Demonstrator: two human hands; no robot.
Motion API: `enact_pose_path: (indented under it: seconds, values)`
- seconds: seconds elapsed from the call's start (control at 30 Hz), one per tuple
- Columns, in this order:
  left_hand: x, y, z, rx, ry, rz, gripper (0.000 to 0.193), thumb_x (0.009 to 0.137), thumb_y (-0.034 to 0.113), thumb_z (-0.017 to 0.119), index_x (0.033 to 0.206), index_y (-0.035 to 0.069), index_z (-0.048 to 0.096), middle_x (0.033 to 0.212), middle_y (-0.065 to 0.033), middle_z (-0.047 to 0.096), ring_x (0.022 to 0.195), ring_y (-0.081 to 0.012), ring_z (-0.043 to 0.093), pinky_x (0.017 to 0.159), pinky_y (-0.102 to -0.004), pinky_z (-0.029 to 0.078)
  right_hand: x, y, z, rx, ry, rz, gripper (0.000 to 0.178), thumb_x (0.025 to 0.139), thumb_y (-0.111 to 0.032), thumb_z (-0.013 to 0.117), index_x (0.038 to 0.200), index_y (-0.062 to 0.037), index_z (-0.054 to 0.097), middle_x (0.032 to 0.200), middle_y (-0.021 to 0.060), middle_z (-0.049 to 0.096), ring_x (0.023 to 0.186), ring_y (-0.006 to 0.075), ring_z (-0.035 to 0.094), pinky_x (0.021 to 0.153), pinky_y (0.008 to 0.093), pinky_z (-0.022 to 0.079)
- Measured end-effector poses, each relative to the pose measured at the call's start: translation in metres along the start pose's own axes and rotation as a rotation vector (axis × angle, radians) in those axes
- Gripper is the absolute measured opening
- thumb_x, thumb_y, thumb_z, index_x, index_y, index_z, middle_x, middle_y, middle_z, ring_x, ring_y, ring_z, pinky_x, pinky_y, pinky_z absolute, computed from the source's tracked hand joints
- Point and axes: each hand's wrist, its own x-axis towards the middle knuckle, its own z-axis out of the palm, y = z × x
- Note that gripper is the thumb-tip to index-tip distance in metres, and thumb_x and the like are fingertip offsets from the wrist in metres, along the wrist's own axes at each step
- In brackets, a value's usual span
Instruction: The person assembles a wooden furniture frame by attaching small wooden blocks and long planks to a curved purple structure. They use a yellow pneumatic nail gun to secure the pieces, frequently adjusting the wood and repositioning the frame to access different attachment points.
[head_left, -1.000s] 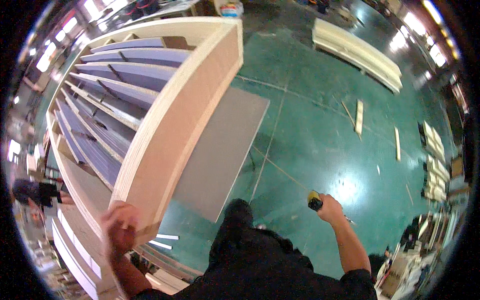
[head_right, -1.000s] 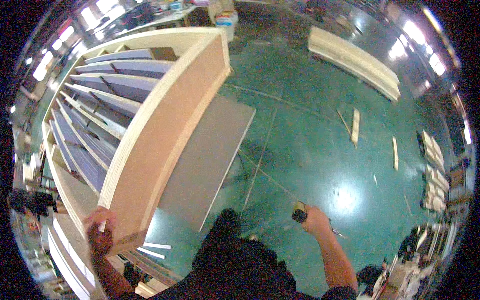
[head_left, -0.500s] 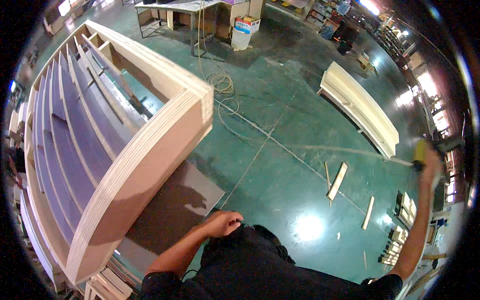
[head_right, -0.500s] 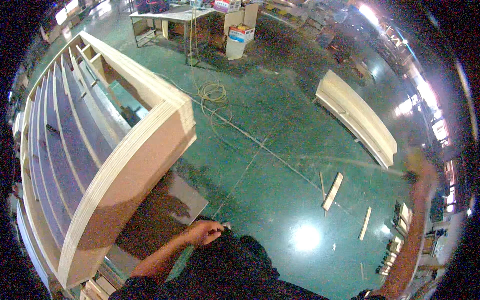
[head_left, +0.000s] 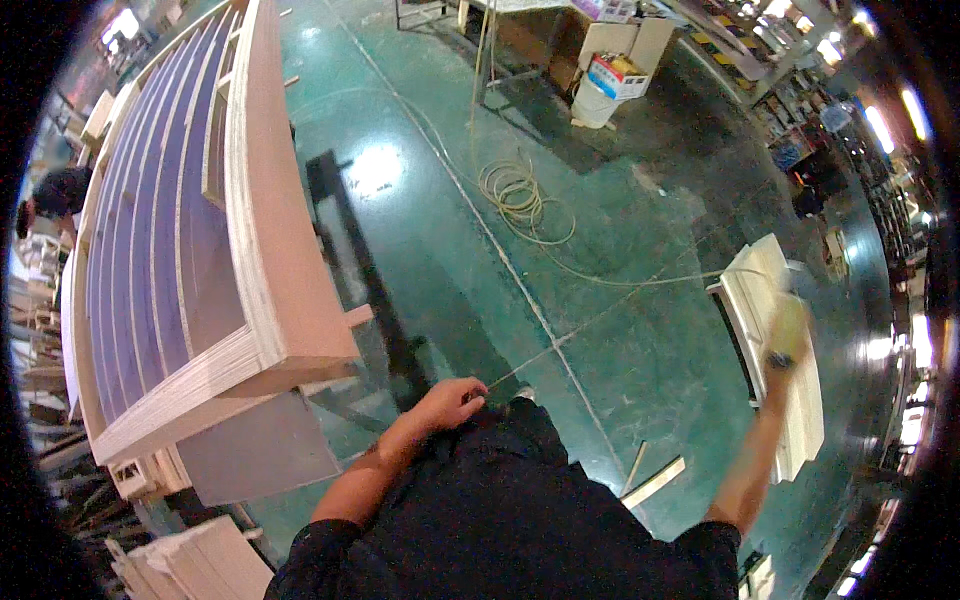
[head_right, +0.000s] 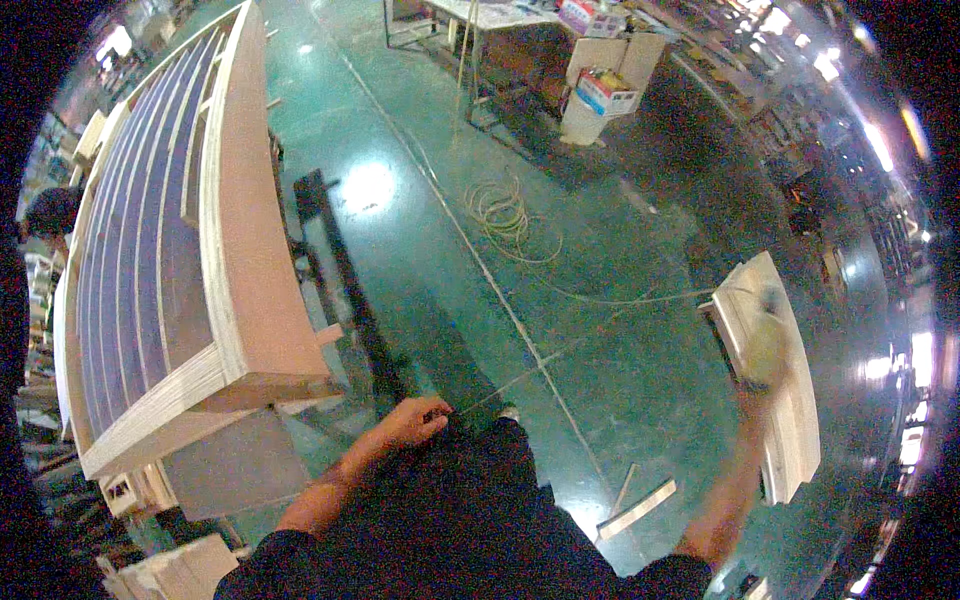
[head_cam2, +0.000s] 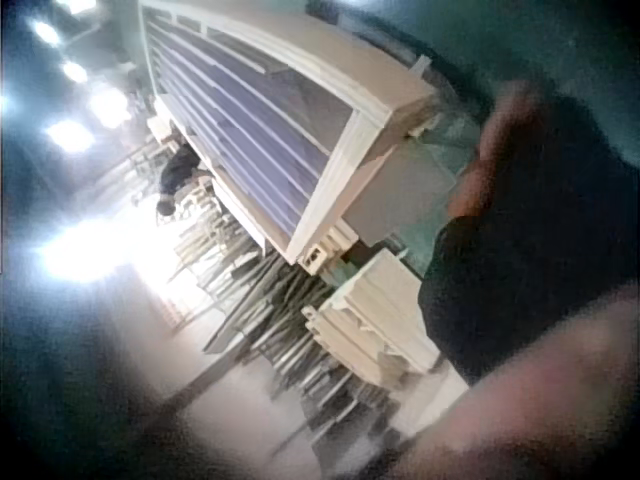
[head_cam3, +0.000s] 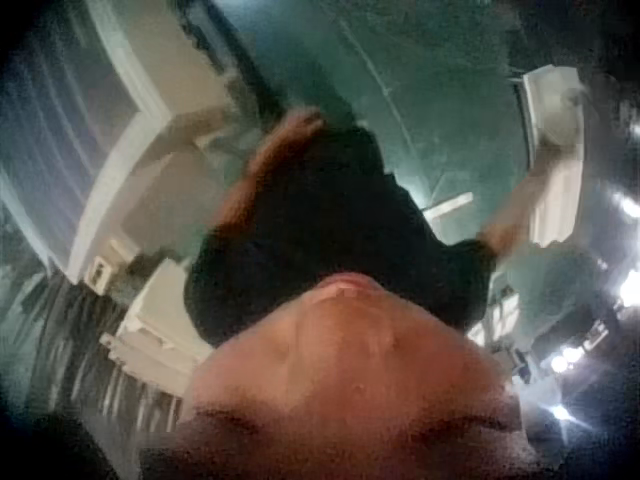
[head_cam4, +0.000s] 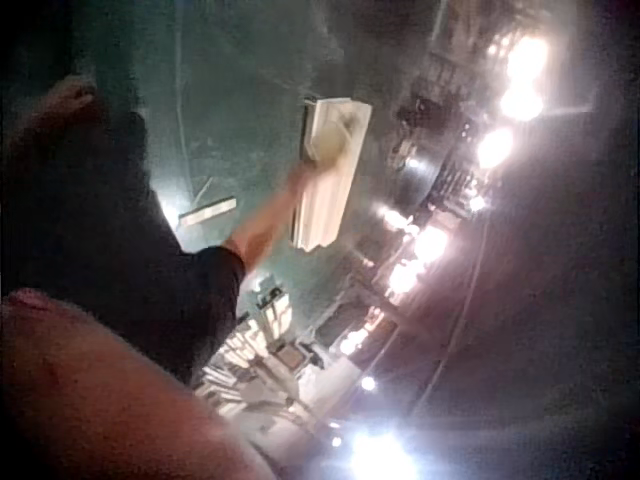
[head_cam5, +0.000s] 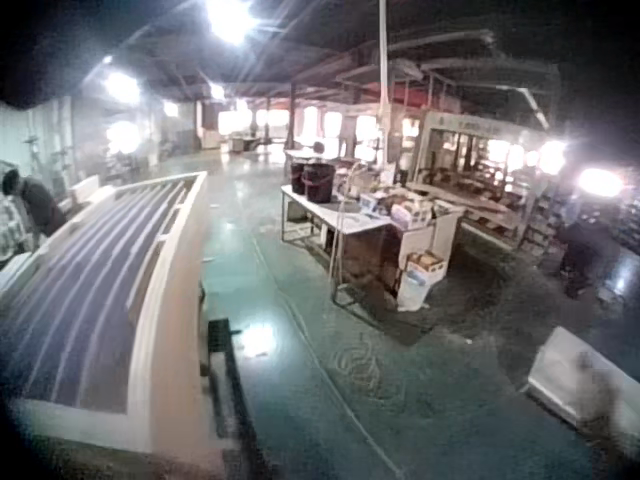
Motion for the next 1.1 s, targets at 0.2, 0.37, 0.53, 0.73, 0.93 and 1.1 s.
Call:
enact_pose_path:
  seconds: [0.2,0.37,0.53,0.73,0.93,1.1]
  values:
    - [0.134,0.0,-0.045,-0.093,0.109,-0.145,0.029,0.093,0.026,0.066,0.114,0.007,0.068,0.101,-0.0163,0.071,0.095,-0.0319,0.07,0.082,-0.0423,0.055,-0.031,0.035,0.242,-0.687,-0.855,-0.603,0.058,0.075,-0.015,0.08,0.13,-0.0138,0.063,0.101,0.0112,0.075,0.089,0.0315,0.073,0.079,0.0417,0.057]
    - [0.231,-0.048,-0.107,-0.185,0.179,-0.26,0.031,0.094,0.028,0.066,0.117,0.008,0.068,0.106,-0.0146,0.074,0.099,-0.0317,0.071,0.088,-0.0412,0.055,-0.042,0.042,0.375,-0.975,-1.078,-0.14,0.048,0.08,-0.028,0.077,0.12,-0.0031,0.065,0.109,0.0239,0.07,0.105,0.0433,0.066,0.087,0.0454,0.052]
    - [0.332,-0.061,-0.264,-0.325,0.385,-0.326,0.033,0.093,0.027,0.069,0.117,0.005,0.067,0.107,-0.0153,0.074,0.097,-0.0274,0.071,0.087,-0.0392,0.055,0.007,0.047,0.476,-1.319,-1.31,0.076,0.048,0.082,-0.031,0.074,0.121,-0.0047,0.066,0.111,0.0232,0.071,0.104,0.0436,0.067,0.087,0.0473,0.052]
    - [0.437,-0.091,-0.474,-0.255,0.652,-0.349,0.029,0.094,0.022,0.07,0.116,0.004,0.067,0.105,-0.0132,0.074,0.094,-0.0233,0.07,0.085,-0.0368,0.055,0.065,0.034,0.709,-1.126,-1.32,0.082,0.054,0.076,-0.029,0.08,0.122,-0.0057,0.066,0.104,0.0182,0.074,0.096,0.0368,0.07,0.083,0.0461,0.055]
    - [0.567,-0.148,-0.613,-0.255,0.612,-0.394,0.028,0.095,0.022,0.069,0.115,0.002,0.067,0.104,-0.0118,0.074,0.094,-0.0217,0.07,0.084,-0.0369,0.055,0.099,-0.084,1.008,-0.573,-1.302,0.182,0.042,0.078,-0.022,0.081,0.112,-0.0043,0.065,0.083,0.0097,0.07,0.068,0.0188,0.069,0.066,0.0384,0.056]
    - [0.639,-0.203,-0.718,-0.253,0.566,-0.579,0.027,0.094,0.021,0.071,0.113,0.002,0.069,0.103,-0.0123,0.074,0.093,-0.0216,0.071,0.084,-0.0372,0.055,0.126,-0.164,1.247,-0.429,-1.353,-0.13,0.045,0.081,-0.026,0.081,0.118,-0.0052,0.064,0.089,0.0125,0.071,0.081,0.026,0.071,0.074,0.042,0.055]
